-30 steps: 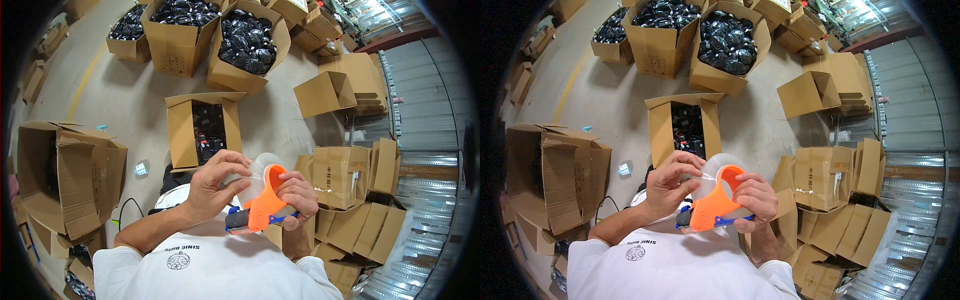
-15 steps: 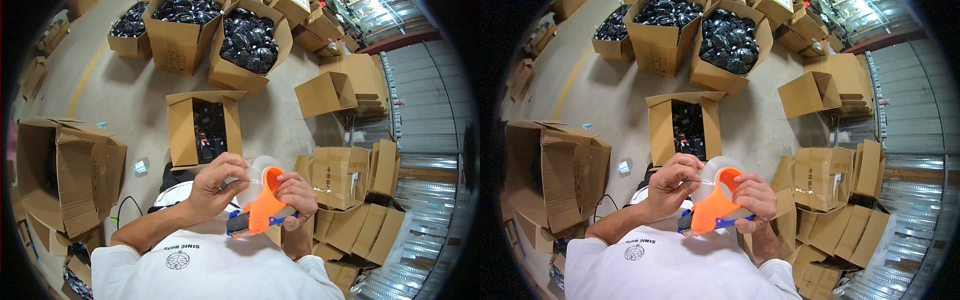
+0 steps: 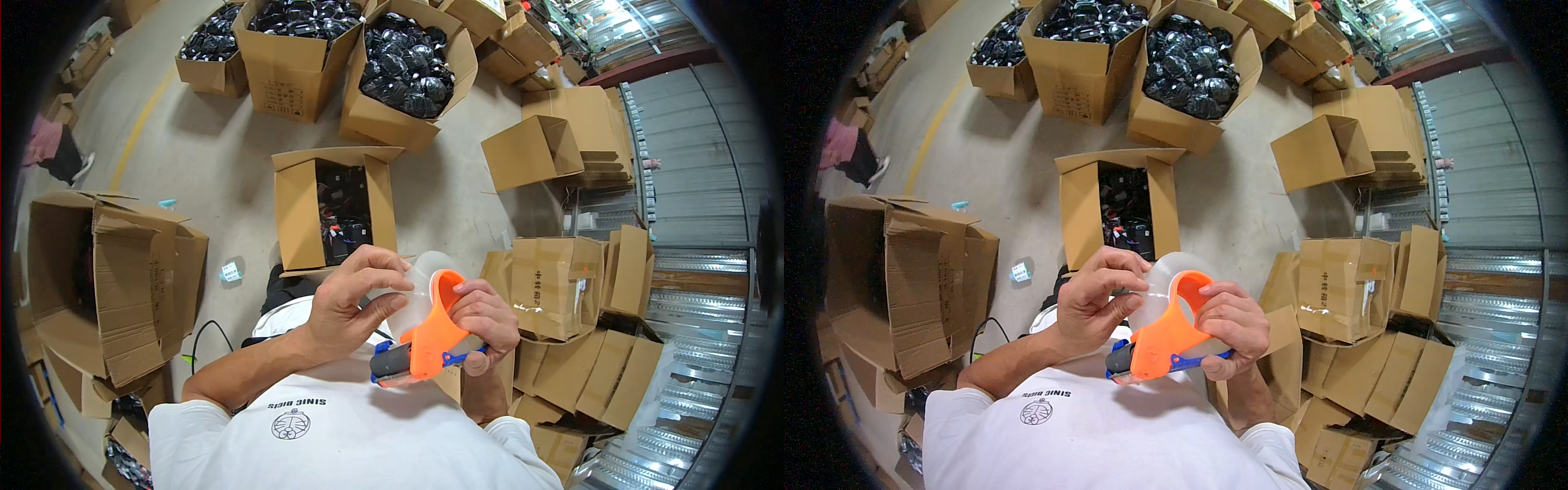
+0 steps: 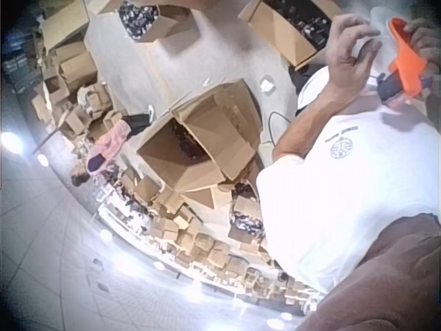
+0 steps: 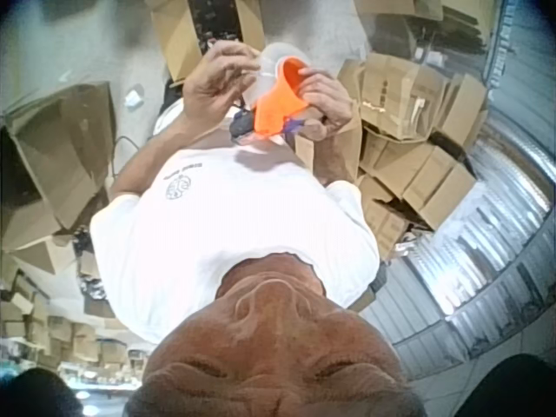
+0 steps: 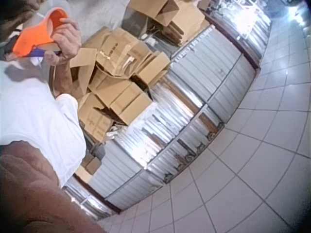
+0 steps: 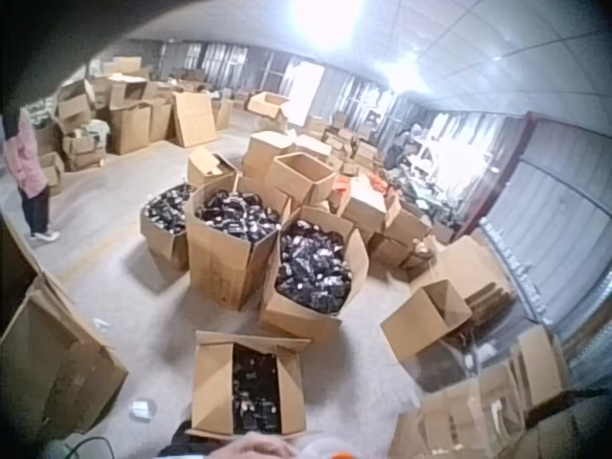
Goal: The person packs black bags into cardboard boxes and seals the boxes with a tape dispenser.
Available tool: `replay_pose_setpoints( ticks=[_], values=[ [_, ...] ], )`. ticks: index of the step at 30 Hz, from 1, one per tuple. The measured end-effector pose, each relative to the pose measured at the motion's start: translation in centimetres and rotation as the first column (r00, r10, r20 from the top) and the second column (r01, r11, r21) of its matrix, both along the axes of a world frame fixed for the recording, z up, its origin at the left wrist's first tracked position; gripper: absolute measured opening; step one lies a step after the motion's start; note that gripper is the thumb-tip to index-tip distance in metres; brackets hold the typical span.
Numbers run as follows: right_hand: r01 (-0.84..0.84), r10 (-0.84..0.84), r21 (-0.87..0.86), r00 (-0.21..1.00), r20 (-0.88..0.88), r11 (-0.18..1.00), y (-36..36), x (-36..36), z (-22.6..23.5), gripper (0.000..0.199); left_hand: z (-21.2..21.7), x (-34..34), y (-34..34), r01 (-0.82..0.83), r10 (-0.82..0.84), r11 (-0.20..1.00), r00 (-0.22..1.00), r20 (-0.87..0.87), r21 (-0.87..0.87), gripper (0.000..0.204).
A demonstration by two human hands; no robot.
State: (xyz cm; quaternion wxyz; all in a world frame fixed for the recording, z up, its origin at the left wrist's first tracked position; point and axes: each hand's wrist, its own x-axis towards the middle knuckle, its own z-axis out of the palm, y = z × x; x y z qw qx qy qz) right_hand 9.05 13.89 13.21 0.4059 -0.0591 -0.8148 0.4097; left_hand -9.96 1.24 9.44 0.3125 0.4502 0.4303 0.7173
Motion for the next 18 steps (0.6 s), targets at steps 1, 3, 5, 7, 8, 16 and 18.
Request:
replay_pose_setpoints(
  ticks=[1, 3, 5, 7, 8, 16, 18],
  values=[
    [-0.006, 0.006, 0.0, 1.0, 0.002, 1.0, 0.0, 0.1, 0.0, 0.058, 0.0, 0.0, 0.0, 0.0, 0.0, 1.0, 1.0, 0.0, -0.001, 0.02],
    [-0.006, 0.006, -0.004, 1.0, -0.002, 1.0, -0.2, 0.1, 0.1, 0.058, 0.1, 0.1, -0.1, -0.028, 0.028, 0.999, 0.999, -0.031, 0.017, 0.017],
    [-0.007, 0.007, -0.007, 1.0, -0.006, 1.0, -0.3, 0.0, 0.2, 0.057, -0.1, 0.4, -0.3, -0.051, 0.053, 0.998, 0.998, -0.026, 0.045, 0.018],
    [-0.007, 0.007, -0.002, 1.0, -0.009, 1.0, -0.4, -0.3, 0.4, 0.058, -0.1, 0.4, -0.3, -0.075, 0.077, 0.994, 0.997, -0.019, 0.073, 0.018],
    [-0.007, 0.007, -0.001, 1.0, -0.008, 1.0, -0.3, -0.4, 0.4, 0.058, 0.1, 0.2, -0.3, -0.08, 0.082, 0.994, 0.996, -0.026, 0.077, 0.018],
    [-0.022, 0.022, -0.004, 1.0, -0.011, 1.0, -0.4, -1.5, 0.2, 0.058, 0.3, -1.1, -0.6, -0.074, 0.077, 0.996, 0.995, -0.059, 0.045, 0.018],
    [-0.051, 0.051, -0.012, 0.999, -0.016, 0.999, -0.3, -1.4, 0.2, 0.059, 0.5, -1.3, -0.9, -0.054, 0.056, 0.996, 0.998, -0.031, 0.064, 0.019]
  ],
)
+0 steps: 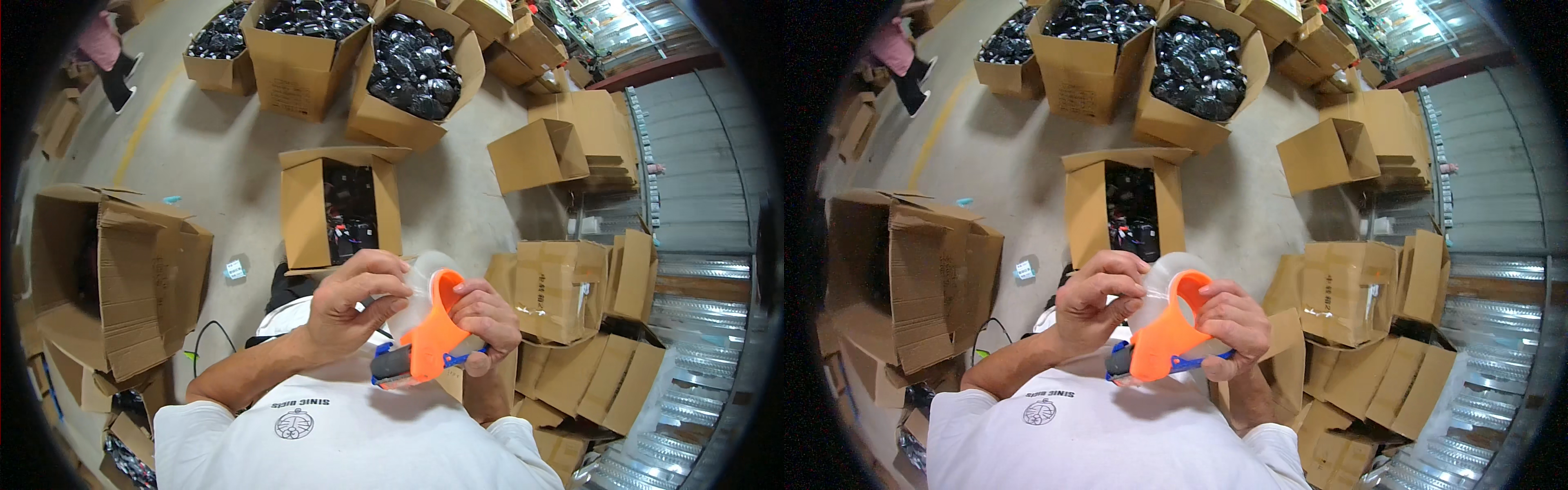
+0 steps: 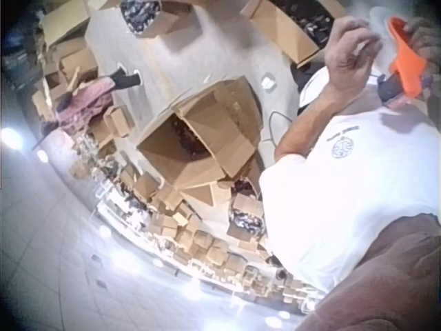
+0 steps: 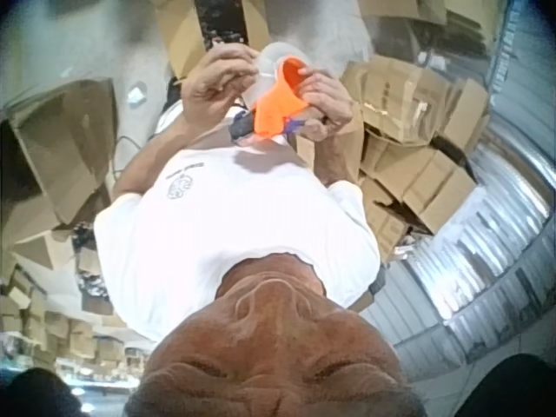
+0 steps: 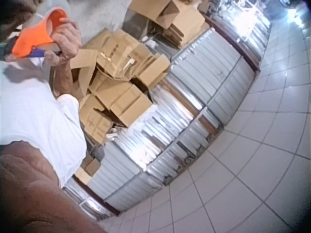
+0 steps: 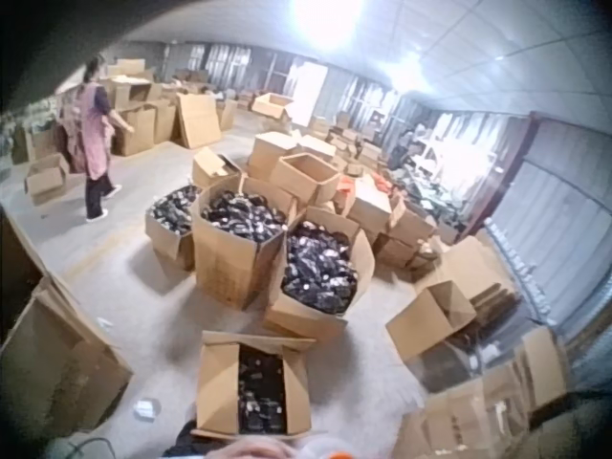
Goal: The person packs black bags into cardboard boxes and seals the boxes with a tape dispenser.
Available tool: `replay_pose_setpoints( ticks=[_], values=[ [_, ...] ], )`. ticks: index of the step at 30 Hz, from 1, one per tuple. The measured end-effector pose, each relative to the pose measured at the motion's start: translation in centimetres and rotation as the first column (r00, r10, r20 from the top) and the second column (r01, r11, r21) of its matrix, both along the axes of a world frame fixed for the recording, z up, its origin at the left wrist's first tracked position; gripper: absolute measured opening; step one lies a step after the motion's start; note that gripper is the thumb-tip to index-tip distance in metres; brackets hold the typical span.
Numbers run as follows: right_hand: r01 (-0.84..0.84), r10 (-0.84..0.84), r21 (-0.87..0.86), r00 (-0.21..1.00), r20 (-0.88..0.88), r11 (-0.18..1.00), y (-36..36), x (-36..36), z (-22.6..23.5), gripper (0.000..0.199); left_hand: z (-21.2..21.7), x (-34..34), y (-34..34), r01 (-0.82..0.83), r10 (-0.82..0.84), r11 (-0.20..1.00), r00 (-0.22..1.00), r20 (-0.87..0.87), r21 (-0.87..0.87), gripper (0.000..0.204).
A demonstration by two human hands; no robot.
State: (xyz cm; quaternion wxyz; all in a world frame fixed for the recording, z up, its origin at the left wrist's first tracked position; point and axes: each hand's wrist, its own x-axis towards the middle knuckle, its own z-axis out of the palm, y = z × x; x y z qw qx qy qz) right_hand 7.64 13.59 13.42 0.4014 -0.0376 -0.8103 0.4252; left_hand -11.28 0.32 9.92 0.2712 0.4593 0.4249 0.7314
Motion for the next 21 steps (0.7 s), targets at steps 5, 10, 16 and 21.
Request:
replay_pose_setpoints(
  ticks=[5, 10, 16, 21],
  values=[
    [0.019, -0.019, 0.014, 0.999, 0.045, 1.0, 0.0, 1.2, -0.8, 0.061, -0.8, 1.0, -0.3, 0.007, -0.009, 0.998, 0.999, -0.038, -0.059, 0.018],
    [0.096, -0.095, -0.026, 0.995, 0.043, 0.995, -0.3, 2.3, -0.3, 0.06, -0.6, 2.6, -0.1, 0.137, -0.136, 0.99, 0.989, 0.06, -0.01, 0.013],
    [0.055, -0.053, 0.036, 0.997, -0.047, 0.998, 0.9, -0.1, -0.3, 0.059, 0.0, 0.9, 0.2, 0.072, -0.067, 0.996, 0.993, 0.097, -0.046, 0.021],
    [0.065, -0.065, -0.002, 0.996, -0.053, 0.998, 0.9, -0.4, -0.6, 0.061, 0.1, -0.3, 1.0, 0.092, -0.086, 0.995, 0.988, 0.128, -0.045, 0.03]
  ],
)
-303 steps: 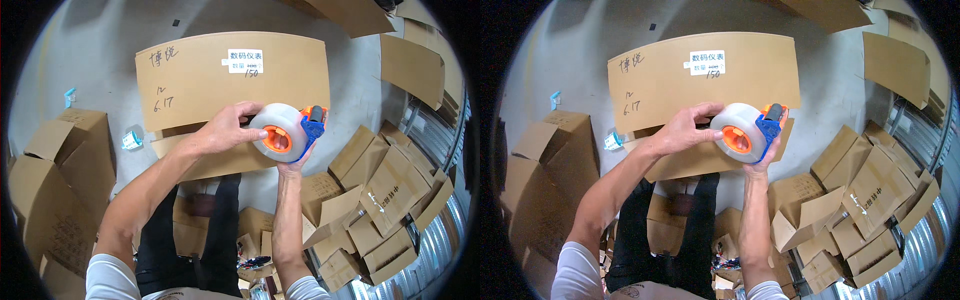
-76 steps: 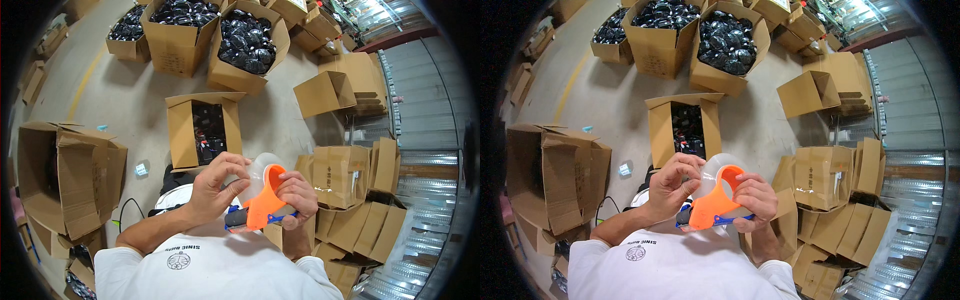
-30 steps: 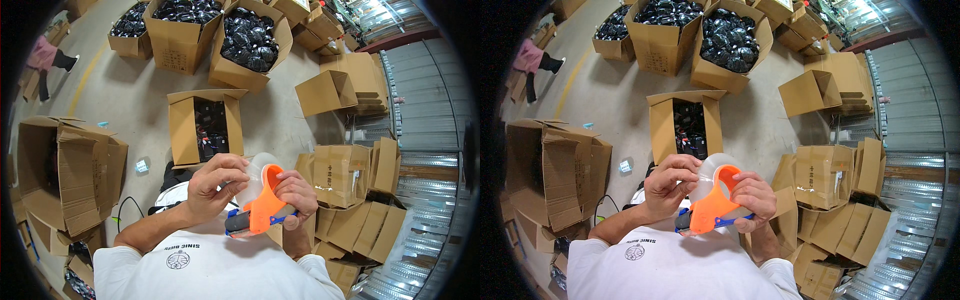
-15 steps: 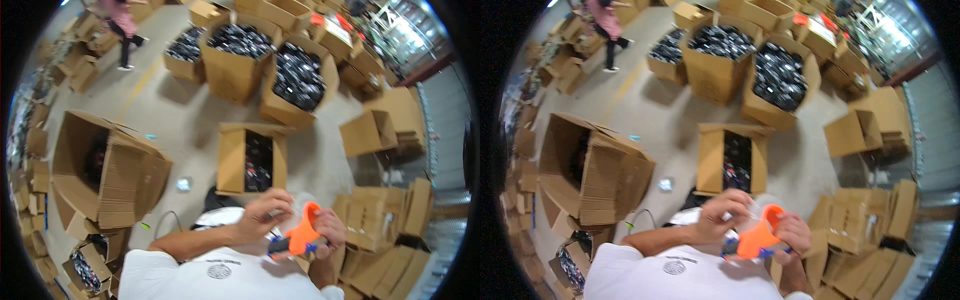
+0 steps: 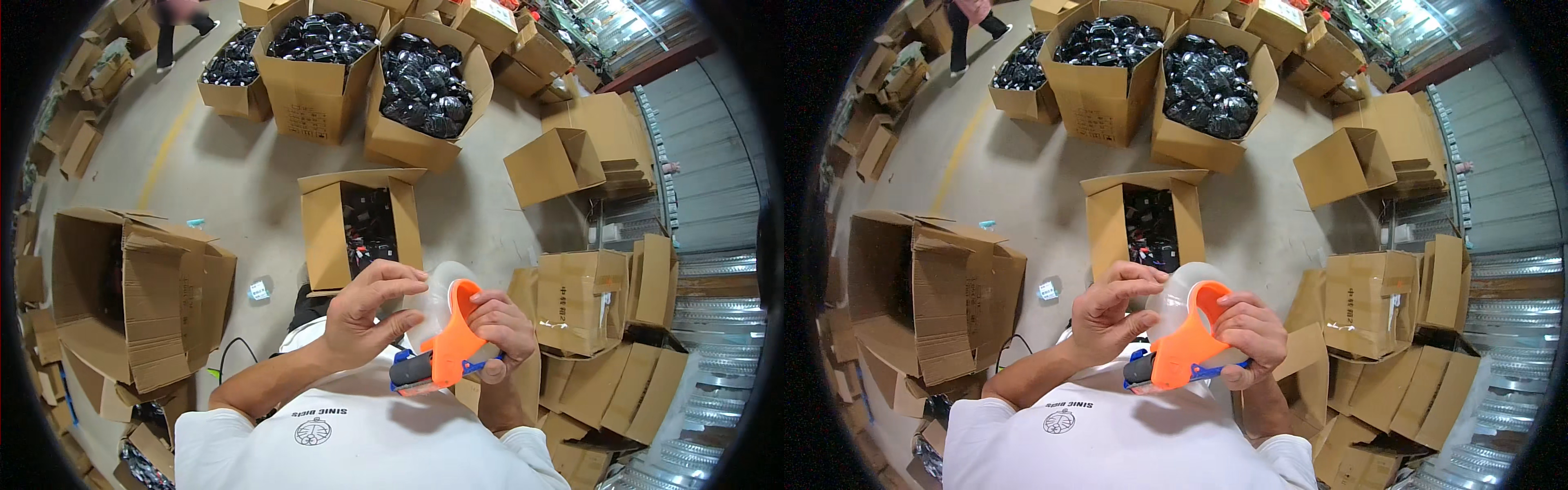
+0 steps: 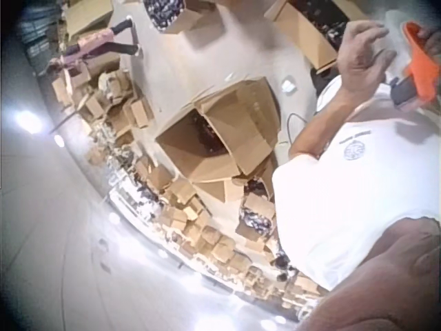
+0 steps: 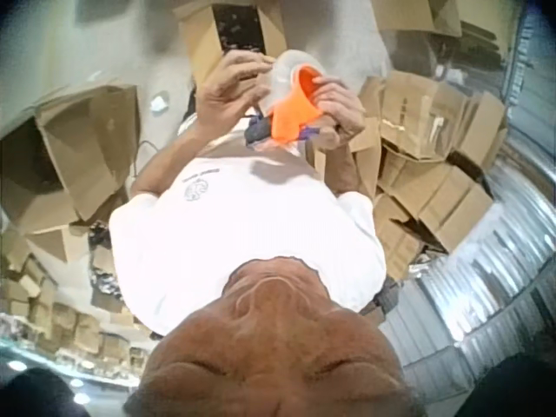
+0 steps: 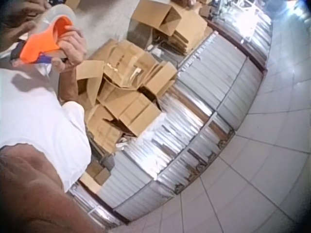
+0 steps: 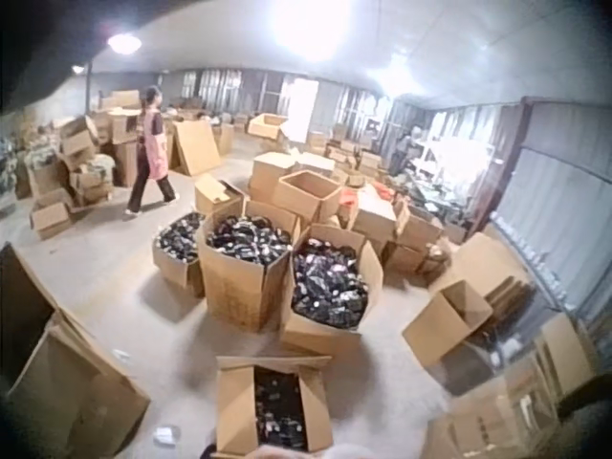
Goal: The person packs black bags into cardboard boxes and seals the boxes with a tape dispenser.
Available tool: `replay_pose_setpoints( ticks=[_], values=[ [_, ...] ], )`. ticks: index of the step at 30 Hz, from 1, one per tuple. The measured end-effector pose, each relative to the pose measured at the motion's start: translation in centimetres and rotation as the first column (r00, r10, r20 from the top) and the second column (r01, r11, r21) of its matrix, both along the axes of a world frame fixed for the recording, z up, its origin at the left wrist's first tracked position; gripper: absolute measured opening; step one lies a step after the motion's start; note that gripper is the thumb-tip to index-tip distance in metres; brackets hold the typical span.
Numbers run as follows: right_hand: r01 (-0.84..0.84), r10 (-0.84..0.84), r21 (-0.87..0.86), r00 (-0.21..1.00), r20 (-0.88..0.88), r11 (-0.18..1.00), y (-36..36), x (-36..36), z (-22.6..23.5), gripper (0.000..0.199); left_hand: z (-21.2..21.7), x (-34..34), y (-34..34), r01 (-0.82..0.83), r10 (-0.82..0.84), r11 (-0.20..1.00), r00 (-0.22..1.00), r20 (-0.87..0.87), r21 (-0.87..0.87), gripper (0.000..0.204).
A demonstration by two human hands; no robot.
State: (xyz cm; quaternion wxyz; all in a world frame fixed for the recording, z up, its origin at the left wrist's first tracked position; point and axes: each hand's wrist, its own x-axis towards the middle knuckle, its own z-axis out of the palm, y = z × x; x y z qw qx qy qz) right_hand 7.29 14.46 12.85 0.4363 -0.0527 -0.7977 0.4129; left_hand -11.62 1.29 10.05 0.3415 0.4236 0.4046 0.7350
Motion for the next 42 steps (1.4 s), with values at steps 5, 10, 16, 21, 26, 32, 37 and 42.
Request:
replay_pose_setpoints(
  ticks=[5, 10, 16, 21, 26, 32, 37, 42],
  values=[
    [0.018, -0.017, -0.028, 1.0, 0.014, 0.999, -0.3, 0.5, 0.0, 0.065, -0.2, -0.2, 0.1, 0.021, -0.018, 0.999, 0.994, -0.11, 0.025, 0.034],
    [0.009, -0.009, -0.026, 1.0, -0.003, 1.0, -0.2, 0.6, 0.0, 0.065, 0.1, 0.0, 0.3, -0.005, 0.021, 0.995, 0.986, -0.167, 0.096, 0.03],
    [-0.009, 0.01, -0.05, 1.0, 0.019, 0.999, -0.1, 1.1, -0.2, 0.066, 0.8, -1.1, 0.3, 0.108, -0.109, 0.994, 0.974, -0.2, -0.019, 0.019],
    [-0.015, 0.018, -0.067, 0.999, 0.046, 0.998, 0.0, 1.5, -0.3, 0.067, -0.4, -0.7, 0.6, 0.082, -0.077, 0.996, 0.976, -0.202, 0.019, 0.015],
    [-0.025, 0.029, -0.083, 0.999, 0.041, 0.996, 0.0, 1.7, -0.6, 0.065, -0.3, -0.1, 0.5, 0.086, -0.089, 0.996, 0.98, -0.178, -0.028, 0.012],
    [-0.037, 0.04, -0.073, 0.998, 0.04, 0.997, -0.1, 1.4, -0.1, 0.063, 0.3, -1.4, 0.6, 0.083, -0.087, 0.996, 0.984, -0.153, -0.035, 0.02],
    [-0.06, 0.063, -0.067, 0.997, 0.042, 0.996, -0.3, 1.3, -0.1, 0.063, 1.7, -4.0, 1.1, 0.16, -0.098, 0.984, 0.85, -0.517, 0.076, 0.025],
    [-0.075, 0.079, -0.065, 0.995, 0.06, 0.995, -0.5, 1.3, -0.2, 0.062, 3.1, -5.4, 0.9, 0.213, -0.032, 0.967, 0.654, -0.756, 0.143, 0.026]
  ],
)
